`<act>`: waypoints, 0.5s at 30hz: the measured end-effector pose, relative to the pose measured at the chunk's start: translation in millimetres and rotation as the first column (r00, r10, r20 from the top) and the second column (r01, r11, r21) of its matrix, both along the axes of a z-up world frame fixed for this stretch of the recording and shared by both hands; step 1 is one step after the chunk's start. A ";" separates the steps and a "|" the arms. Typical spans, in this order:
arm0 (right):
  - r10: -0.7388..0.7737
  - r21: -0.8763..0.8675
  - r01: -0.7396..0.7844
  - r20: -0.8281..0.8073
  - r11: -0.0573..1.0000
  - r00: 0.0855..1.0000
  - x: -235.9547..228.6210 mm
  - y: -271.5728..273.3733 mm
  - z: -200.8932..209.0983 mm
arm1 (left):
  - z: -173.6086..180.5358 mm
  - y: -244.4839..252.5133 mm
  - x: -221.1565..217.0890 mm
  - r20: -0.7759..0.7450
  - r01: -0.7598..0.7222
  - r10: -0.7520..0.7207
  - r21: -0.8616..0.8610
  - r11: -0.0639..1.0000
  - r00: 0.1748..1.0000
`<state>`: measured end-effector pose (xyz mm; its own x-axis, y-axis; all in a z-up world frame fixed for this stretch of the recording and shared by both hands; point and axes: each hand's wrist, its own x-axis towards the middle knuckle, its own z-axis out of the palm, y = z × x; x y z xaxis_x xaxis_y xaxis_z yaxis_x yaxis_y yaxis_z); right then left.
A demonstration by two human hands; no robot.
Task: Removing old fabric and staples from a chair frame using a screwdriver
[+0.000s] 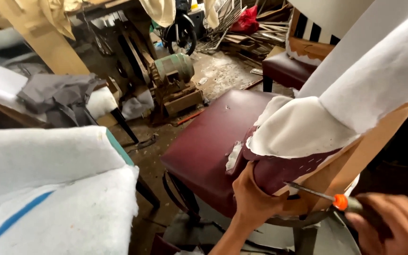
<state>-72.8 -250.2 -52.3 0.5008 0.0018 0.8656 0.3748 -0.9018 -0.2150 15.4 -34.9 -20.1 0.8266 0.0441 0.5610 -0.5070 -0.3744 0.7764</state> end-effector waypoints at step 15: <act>0.970 0.962 0.124 -0.242 0.244 -0.027 43.5 -37.2 -20.3 | -7.0 5.9 0.1 0.049 0.032 -0.031 -0.019 0.999 0.998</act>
